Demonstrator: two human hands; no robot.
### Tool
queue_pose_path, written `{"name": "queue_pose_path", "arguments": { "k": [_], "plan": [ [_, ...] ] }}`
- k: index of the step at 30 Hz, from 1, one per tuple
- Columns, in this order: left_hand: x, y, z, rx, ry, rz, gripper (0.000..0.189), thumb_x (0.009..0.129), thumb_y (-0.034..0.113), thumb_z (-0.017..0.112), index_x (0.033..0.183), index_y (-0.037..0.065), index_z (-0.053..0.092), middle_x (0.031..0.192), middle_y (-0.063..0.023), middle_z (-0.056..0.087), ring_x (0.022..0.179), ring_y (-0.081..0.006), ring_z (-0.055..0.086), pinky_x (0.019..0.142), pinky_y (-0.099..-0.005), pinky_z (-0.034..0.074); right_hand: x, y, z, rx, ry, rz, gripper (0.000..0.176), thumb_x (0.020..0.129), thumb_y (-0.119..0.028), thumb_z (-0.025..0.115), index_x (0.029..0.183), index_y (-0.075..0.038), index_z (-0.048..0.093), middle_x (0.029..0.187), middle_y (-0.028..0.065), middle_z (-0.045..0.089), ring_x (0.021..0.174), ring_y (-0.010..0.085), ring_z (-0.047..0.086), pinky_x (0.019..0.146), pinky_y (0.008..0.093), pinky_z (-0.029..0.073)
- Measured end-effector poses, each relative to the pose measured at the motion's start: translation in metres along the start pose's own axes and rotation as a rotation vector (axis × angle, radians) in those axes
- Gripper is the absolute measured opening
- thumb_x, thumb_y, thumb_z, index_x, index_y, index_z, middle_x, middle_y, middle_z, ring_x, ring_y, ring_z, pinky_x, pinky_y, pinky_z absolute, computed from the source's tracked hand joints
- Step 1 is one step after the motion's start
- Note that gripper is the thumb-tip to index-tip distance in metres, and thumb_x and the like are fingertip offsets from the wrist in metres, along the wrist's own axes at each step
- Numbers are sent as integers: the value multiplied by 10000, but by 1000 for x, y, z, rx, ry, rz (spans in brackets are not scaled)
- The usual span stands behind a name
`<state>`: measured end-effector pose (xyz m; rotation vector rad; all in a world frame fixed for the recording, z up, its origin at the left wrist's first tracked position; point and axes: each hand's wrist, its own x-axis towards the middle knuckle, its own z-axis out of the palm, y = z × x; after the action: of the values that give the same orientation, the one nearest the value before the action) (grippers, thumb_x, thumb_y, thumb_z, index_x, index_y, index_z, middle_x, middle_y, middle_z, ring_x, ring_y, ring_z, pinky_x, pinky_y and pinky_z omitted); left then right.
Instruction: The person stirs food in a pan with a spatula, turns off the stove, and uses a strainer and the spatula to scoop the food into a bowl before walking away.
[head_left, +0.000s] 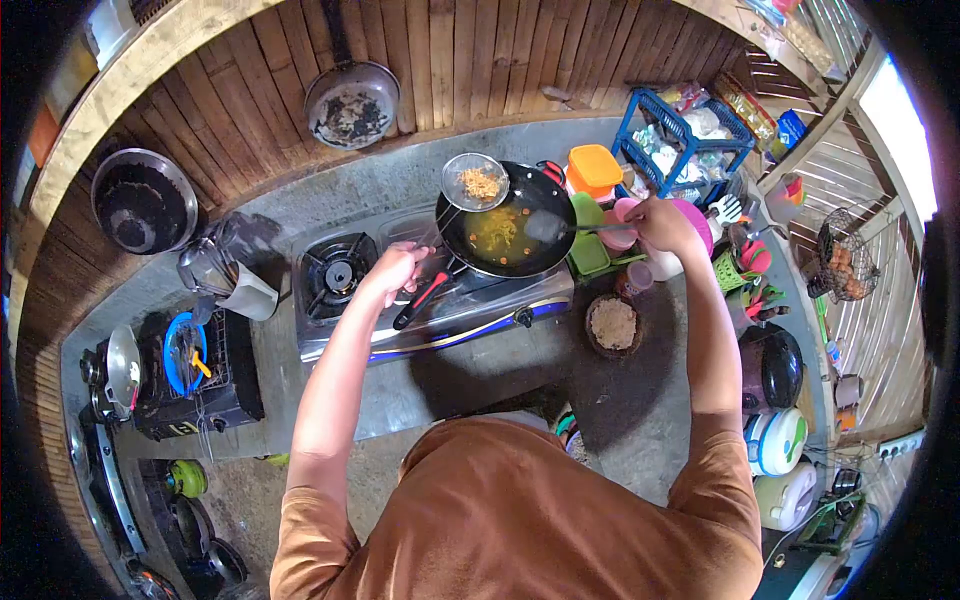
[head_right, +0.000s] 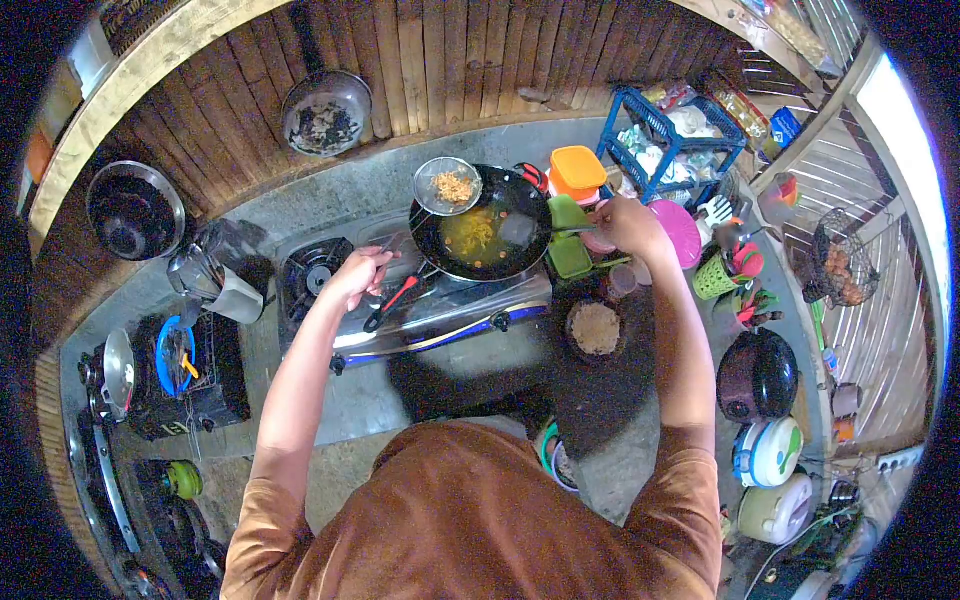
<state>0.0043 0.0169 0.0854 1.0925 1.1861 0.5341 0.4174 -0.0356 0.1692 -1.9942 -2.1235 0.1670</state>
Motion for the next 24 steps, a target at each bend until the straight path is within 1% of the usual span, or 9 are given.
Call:
{"name": "queue_pose_path", "arguments": {
  "k": [2, 5, 9, 11, 12, 14, 17, 21, 24],
  "plan": [
    [1, -3, -2, -28, -23, -3, 251, 910, 192, 434, 1060, 6, 513, 484, 42, 297, 415, -74, 261, 399, -239, 237, 2, -2, 0, 44, -179, -77, 205, 684, -190, 619, 848, -80, 673, 814, 163, 632, 770, 321, 614, 693, 394, 485],
    [2, -4, -3, -5, -61, 13, 232, 908, 199, 423, 1039, 34, 521, 514, 48, 339, 439, -64, 302, 398, -225, 254, 3, -2, 14, 71, -165, -129, 195, 698, -72, 524, 833, -30, 658, 697, 158, 621, 635, 274, 618, 583, 349, 479],
    [3, -5, -2, -18, -59, 3, 235, 909, 198, 424, 1039, 28, 520, 508, 49, 335, 438, -64, 304, 396, -223, 252, 26, 14, 48, -33, -209, -168, 168, 720, -83, 497, 772, -23, 645, 671, 153, 611, 613, 256, 616, 572, 351, 479],
    [5, -6, -1, -20, -50, 12, 235, 908, 193, 425, 1037, 21, 519, 508, 45, 337, 432, -67, 301, 393, -223, 248, 32, 20, 58, -358, -165, -496, 169, 727, -107, 486, 727, -21, 632, 701, 155, 619, 653, 253, 620, 587, 362, 483],
    [5, -6, -1, -20, -49, 11, 235, 908, 193, 425, 1037, 21, 519, 508, 45, 337, 432, -67, 301, 393, -223, 248, 32, 18, 62, -356, -165, -497, 169, 727, -107, 486, 727, -21, 632, 701, 155, 619, 653, 253, 620, 587, 362, 483],
    [5, -6, -1, -20, -47, -6, 235, 908, 191, 428, 1037, 17, 519, 510, 43, 340, 427, -68, 296, 392, -224, 245, 30, 6, 72, -468, -260, -230, 182, 717, -151, 499, 703, -24, 628, 721, 149, 624, 710, 251, 618, 616, 370, 481],
    [5, -6, -1, -33, -44, -17, 234, 906, 192, 433, 1038, 18, 518, 513, 42, 340, 424, -69, 292, 392, -226, 241, 21, -11, 74, -724, -220, -459, 160, 685, -153, 529, 694, -31, 632, 746, 147, 629, 769, 261, 613, 644, 377, 480],
    [5, -4, -2, -32, -46, -10, 236, 906, 195, 434, 1044, 22, 515, 515, 41, 343, 424, -69, 292, 396, -228, 239, 34, 6, 114, -460, -343, -397, 147, 678, -147, 543, 696, -33, 634, 749, 145, 631, 782, 268, 615, 671, 382, 480],
    [4, -1, -1, -24, -18, 1, 251, 909, 194, 442, 1059, 12, 525, 493, 52, 303, 421, -61, 268, 405, -225, 237, 35, 1, 130, -432, -216, -498, 162, 721, -151, 507, 714, -73, 648, 732, 117, 632, 764, 299, 624, 669, 433, 492]
  ]
}}
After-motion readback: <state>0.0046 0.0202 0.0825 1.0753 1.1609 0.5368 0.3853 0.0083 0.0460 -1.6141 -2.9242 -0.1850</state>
